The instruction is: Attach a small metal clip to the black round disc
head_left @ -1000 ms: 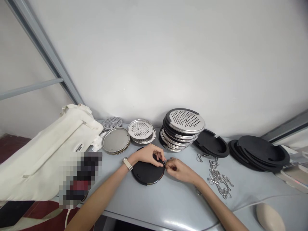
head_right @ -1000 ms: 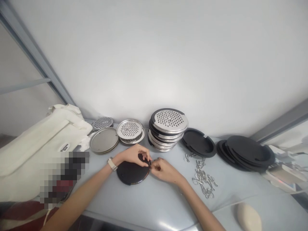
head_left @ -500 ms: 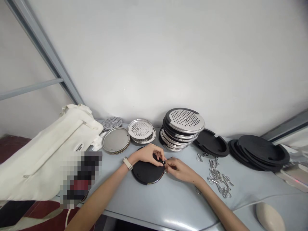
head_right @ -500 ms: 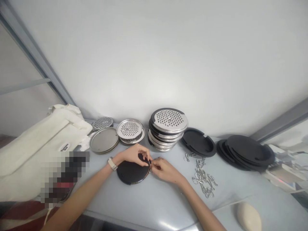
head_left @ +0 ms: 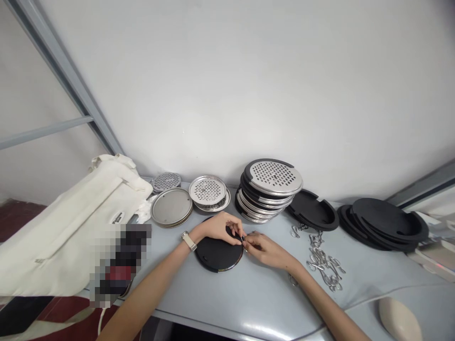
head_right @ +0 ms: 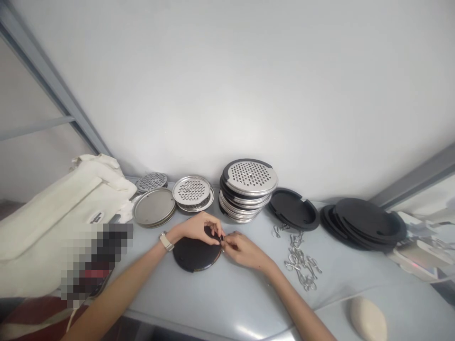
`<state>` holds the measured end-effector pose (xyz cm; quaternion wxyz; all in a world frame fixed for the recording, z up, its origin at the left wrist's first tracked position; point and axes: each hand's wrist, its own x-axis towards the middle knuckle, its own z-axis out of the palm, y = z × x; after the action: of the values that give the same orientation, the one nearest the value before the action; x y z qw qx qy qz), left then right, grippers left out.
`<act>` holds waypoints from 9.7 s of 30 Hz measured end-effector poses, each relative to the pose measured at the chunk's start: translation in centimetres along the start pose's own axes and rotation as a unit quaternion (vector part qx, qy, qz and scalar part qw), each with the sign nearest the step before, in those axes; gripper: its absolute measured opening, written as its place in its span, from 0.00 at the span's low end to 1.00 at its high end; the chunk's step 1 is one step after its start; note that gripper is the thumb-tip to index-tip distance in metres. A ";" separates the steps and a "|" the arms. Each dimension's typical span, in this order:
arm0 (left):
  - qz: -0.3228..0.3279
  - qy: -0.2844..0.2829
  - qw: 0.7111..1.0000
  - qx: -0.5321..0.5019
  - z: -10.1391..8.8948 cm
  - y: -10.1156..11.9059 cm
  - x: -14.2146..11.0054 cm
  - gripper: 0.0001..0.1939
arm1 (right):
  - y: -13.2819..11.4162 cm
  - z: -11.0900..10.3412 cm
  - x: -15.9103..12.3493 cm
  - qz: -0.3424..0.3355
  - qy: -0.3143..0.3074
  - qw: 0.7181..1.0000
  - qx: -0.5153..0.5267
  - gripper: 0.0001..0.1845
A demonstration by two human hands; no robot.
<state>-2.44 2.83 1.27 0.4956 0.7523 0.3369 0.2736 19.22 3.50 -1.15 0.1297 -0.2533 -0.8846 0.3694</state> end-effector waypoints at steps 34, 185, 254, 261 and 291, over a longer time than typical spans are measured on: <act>0.015 0.019 0.999 0.028 -0.1 0.0 0.1 0.08 | 0.1 -0.1 0.0 0.016 0.002 0.999 0.031 0.22; -0.003 -0.005 1.000 -0.029 -0.3 -0.6 0.2 0.14 | 0.2 0.1 0.0 0.015 -0.004 0.999 0.041 0.20; 0.027 0.029 0.998 0.058 0.1 -0.2 -0.2 0.12 | -0.3 -0.7 -0.2 0.003 -0.023 1.000 0.019 0.24; 0.021 0.019 0.997 0.075 -0.1 -0.1 -0.2 0.16 | -0.5 -0.7 -0.1 0.001 -0.018 1.000 0.019 0.24; 0.023 0.012 0.999 0.042 0.1 -1.1 0.0 0.13 | 0.3 -0.5 -0.1 -0.002 -0.027 1.000 0.003 0.19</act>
<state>-2.62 3.11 0.27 0.4532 0.7768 0.3365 0.2791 19.62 3.88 -1.06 0.1076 -0.2415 -0.8870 0.3785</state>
